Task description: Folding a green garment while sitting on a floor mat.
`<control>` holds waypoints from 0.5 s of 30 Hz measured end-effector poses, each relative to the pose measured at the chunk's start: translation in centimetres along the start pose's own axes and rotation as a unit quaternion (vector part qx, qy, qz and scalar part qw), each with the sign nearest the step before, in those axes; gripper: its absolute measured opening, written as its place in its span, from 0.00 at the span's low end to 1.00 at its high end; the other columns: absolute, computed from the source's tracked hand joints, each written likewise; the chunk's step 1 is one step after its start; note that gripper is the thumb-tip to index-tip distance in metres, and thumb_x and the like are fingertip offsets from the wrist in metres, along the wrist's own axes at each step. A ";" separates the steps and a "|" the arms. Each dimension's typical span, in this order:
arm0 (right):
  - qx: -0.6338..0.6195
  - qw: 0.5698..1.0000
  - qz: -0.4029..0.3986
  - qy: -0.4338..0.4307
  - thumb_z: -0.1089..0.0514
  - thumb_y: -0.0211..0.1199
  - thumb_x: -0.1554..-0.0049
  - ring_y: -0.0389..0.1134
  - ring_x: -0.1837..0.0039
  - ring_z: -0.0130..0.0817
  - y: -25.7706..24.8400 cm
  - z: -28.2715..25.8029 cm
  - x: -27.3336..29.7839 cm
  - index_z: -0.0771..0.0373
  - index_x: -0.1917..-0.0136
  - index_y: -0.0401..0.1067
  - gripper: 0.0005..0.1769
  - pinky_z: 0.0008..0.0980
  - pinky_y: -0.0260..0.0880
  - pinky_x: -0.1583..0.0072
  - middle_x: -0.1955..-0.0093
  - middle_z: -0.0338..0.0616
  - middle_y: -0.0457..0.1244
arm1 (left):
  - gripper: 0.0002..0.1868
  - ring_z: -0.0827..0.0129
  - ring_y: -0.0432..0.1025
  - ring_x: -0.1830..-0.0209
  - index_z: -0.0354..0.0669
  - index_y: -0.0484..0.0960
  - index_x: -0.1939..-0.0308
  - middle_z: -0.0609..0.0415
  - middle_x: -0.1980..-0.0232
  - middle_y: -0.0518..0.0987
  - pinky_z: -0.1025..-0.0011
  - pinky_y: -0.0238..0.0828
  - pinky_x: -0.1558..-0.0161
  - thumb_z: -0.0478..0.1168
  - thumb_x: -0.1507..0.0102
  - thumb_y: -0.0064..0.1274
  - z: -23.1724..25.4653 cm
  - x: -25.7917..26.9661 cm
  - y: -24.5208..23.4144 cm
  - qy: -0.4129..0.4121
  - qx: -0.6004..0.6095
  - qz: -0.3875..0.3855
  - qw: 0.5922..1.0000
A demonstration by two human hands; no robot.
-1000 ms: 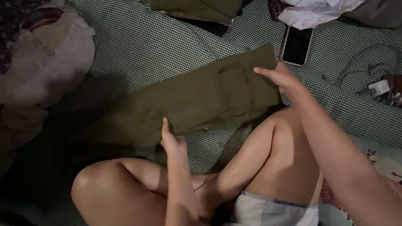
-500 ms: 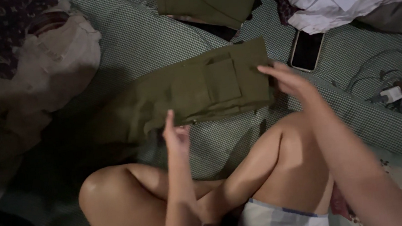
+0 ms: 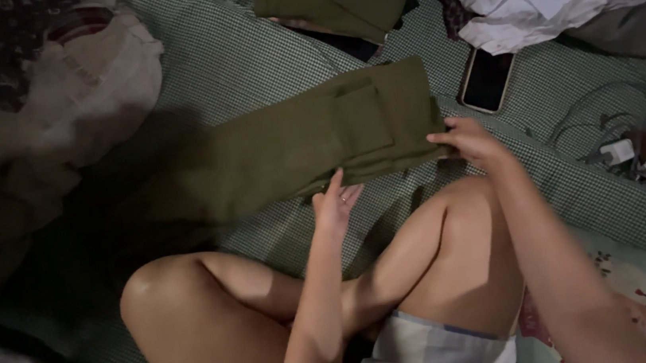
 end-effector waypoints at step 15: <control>-0.028 1.000 -0.002 -0.006 0.54 0.69 0.44 0.73 0.51 0.30 -0.2 0.5 0.4 0.66 0.39 0.75 0.22 0.35 0.78 0.51 0.49 0.41 0.71 | 0.21 0.50 0.80 0.49 0.22 0.75 0.45 0.34 0.48 0.82 0.58 0.81 0.45 0.39 0.33 0.55 -4.3 0.8 6.0 -0.040 -0.098 -0.010 0.994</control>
Point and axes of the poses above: each hand's wrist, its own x-axis away from the middle knuckle, its own y-axis out of the palm, z = x × y, the point moved 7 cm from there along -x, towards the middle knuckle
